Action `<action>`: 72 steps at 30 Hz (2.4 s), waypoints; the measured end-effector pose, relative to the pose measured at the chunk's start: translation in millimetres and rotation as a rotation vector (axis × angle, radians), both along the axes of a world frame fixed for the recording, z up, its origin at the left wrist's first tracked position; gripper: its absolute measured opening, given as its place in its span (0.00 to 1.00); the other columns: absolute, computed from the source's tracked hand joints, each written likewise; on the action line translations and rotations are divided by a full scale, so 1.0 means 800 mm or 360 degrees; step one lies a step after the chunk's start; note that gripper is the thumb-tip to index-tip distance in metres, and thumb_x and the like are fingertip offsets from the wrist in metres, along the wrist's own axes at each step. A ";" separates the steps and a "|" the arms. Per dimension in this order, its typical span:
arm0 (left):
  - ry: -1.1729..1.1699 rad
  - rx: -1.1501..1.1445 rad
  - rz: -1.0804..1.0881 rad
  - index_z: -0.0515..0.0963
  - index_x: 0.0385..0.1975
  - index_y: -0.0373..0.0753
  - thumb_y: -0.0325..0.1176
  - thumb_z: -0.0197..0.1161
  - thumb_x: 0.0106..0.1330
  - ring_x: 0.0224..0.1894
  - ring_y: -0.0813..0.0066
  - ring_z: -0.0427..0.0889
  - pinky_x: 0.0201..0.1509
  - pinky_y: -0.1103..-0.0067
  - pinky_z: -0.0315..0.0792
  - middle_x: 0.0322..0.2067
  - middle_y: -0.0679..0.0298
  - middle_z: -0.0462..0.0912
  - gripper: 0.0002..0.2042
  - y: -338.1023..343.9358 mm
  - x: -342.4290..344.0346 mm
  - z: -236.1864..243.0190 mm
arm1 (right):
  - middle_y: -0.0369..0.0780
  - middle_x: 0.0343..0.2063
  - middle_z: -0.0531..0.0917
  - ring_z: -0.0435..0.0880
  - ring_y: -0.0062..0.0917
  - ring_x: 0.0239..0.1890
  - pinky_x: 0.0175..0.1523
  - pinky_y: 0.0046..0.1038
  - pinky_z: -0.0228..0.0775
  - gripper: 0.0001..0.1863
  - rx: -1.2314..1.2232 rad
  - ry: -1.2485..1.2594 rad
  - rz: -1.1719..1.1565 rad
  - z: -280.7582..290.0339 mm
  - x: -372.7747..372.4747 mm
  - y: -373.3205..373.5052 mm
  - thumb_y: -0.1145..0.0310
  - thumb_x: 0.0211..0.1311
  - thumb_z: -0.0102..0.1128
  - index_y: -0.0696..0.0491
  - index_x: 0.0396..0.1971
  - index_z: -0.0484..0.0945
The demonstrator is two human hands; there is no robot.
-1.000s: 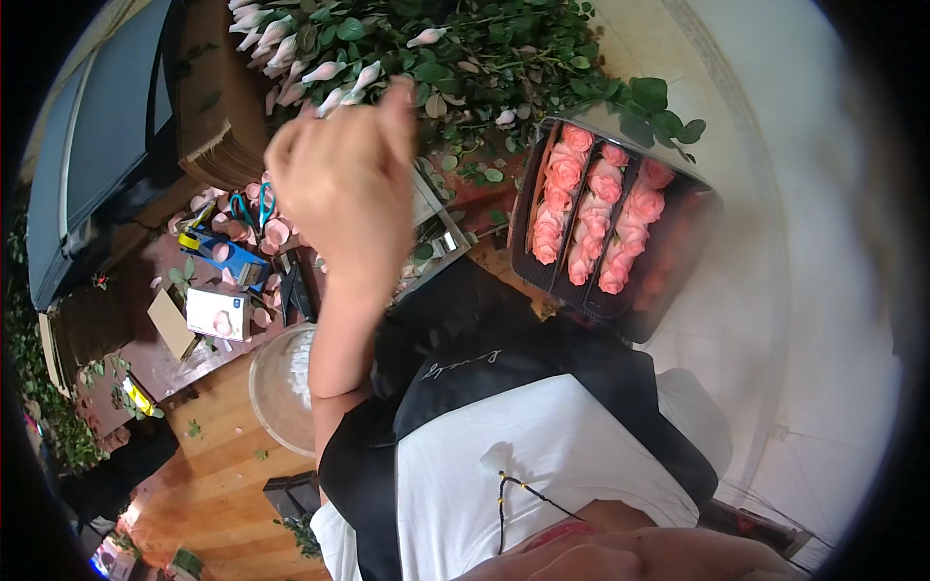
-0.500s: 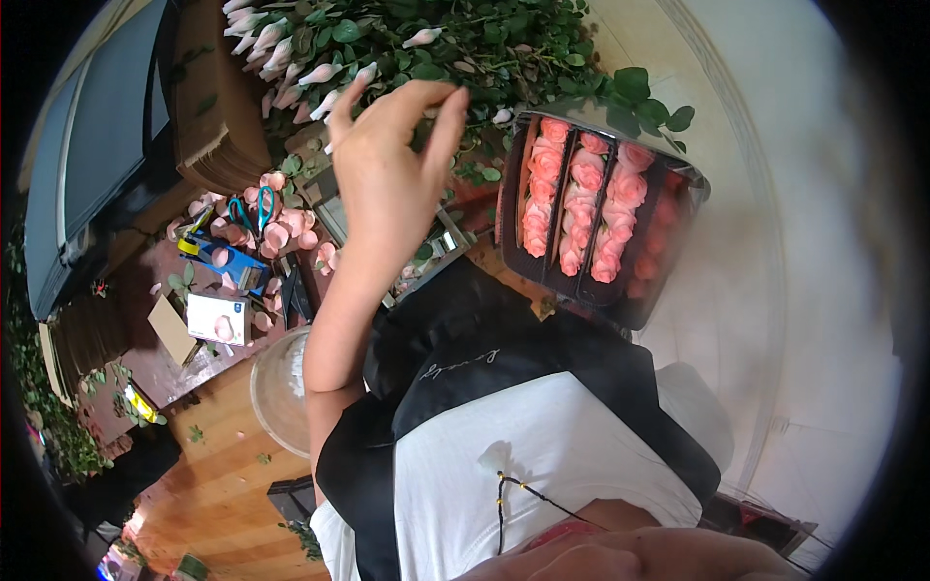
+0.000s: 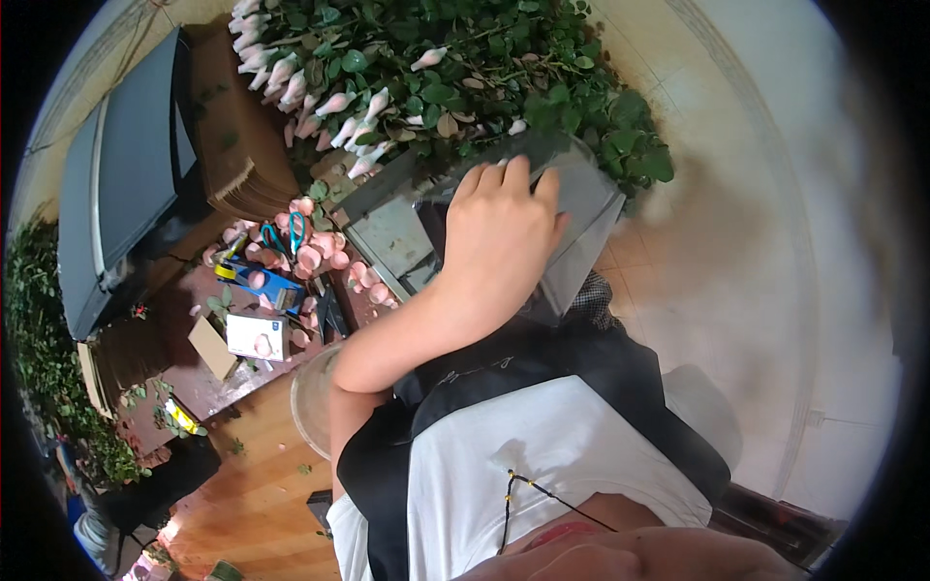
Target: The person places pink roses and green leaves into several small dark containers, and then fits the containers into a larger tray.
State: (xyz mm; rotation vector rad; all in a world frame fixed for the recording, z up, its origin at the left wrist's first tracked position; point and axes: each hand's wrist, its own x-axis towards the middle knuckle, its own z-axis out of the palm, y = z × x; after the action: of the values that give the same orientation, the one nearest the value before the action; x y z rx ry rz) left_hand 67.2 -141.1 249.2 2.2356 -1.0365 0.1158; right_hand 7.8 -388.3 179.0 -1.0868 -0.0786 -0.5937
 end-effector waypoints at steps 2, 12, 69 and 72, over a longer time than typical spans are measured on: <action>-0.0138 -0.0095 0.0041 0.78 0.48 0.37 0.36 0.70 0.54 0.52 0.56 0.77 0.62 0.62 0.68 0.51 0.53 0.77 0.21 0.002 -0.008 -0.018 | 0.52 0.45 0.80 0.81 0.39 0.46 0.50 0.45 0.72 0.18 -0.0072 0.0120 -0.0061 -0.002 -0.006 0.002 0.66 0.71 0.51 0.63 0.51 0.70; -0.0415 -0.0518 0.0111 0.78 0.49 0.42 0.33 0.72 0.51 0.53 0.61 0.78 0.71 0.46 0.48 0.54 0.57 0.77 0.23 0.069 -0.044 -0.018 | 0.51 0.46 0.80 0.80 0.37 0.47 0.52 0.43 0.71 0.18 -0.0300 0.0482 0.0070 -0.033 0.033 0.038 0.65 0.71 0.51 0.63 0.53 0.70; -0.0519 -0.1518 0.3797 0.53 0.72 0.43 0.39 0.74 0.57 0.74 0.34 0.43 0.75 0.55 0.47 0.72 0.36 0.40 0.45 0.132 -0.784 -0.371 | 0.46 0.51 0.78 0.76 0.29 0.54 0.59 0.31 0.66 0.23 -0.2234 0.0092 0.3799 -0.372 -0.689 0.754 0.61 0.72 0.52 0.62 0.59 0.68; -0.0395 -0.1769 0.3952 0.52 0.72 0.39 0.37 0.75 0.57 0.74 0.39 0.45 0.75 0.61 0.51 0.72 0.38 0.39 0.46 0.178 -0.830 -0.430 | 0.46 0.51 0.78 0.75 0.29 0.54 0.59 0.31 0.65 0.23 -0.2363 0.0097 0.3801 -0.430 -0.754 0.808 0.61 0.73 0.53 0.62 0.59 0.68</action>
State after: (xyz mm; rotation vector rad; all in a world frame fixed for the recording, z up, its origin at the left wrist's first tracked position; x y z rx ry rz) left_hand -597.1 1.3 -95.0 1.0211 1.7460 1.4036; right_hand -595.6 257.7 -164.7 -1.4233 -1.6537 1.9670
